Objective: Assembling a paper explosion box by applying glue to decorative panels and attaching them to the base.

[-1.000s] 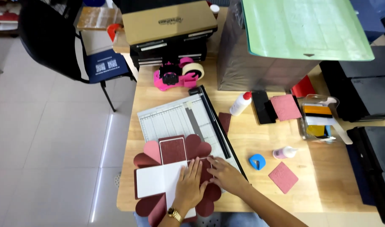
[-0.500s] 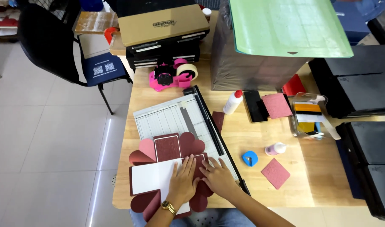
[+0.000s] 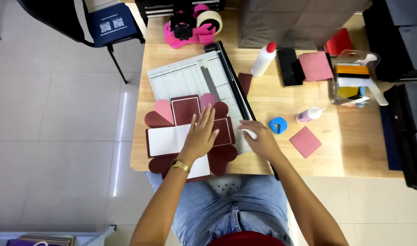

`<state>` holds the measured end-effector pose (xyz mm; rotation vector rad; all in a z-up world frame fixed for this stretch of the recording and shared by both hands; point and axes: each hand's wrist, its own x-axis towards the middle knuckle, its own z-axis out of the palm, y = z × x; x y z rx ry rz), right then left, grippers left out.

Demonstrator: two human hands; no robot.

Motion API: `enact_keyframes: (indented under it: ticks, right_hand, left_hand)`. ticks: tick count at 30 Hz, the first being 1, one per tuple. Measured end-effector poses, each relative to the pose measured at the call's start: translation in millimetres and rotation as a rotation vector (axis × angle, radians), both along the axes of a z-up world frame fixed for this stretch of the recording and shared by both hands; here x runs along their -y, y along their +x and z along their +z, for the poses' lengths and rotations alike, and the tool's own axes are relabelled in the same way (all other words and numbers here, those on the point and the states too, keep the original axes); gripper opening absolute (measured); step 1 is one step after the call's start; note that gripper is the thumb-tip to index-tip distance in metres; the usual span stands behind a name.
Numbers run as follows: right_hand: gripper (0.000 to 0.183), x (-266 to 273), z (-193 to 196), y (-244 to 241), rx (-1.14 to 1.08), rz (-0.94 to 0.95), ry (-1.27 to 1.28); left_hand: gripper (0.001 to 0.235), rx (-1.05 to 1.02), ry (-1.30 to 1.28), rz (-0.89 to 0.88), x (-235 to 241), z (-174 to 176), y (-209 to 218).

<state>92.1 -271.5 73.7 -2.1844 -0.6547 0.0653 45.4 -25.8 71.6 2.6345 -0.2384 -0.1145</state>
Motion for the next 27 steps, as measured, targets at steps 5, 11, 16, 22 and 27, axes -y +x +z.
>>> enact_keyframes:
  ticks: [5, 11, 16, 22, 27]
  right_hand:
    - [0.03, 26.2, -12.5, -30.1, -0.149, -0.26, 0.185]
    - [0.025, 33.6, -6.3, -41.0, -0.246, -0.427, 0.218]
    - [0.024, 24.3, -22.7, -39.2, -0.299, -0.431, 0.215]
    - [0.023, 10.3, -16.7, -41.8, -0.271, -0.402, 0.163]
    - [0.027, -17.5, 10.8, -31.5, -0.272, -0.298, 0.202]
  left_hand:
    - [0.073, 0.021, 0.037, 0.064, 40.1, -27.5, 44.0]
    - [0.071, 0.18, 0.225, 0.109, 67.3, -74.5, 62.1]
    - [0.072, 0.144, 0.267, 0.132, 65.6, -73.5, 63.7]
    - [0.075, 0.152, 0.058, 0.077, 50.6, -63.4, 58.5]
    - [0.074, 0.179, -0.192, 0.251, 2.9, -20.4, 34.8]
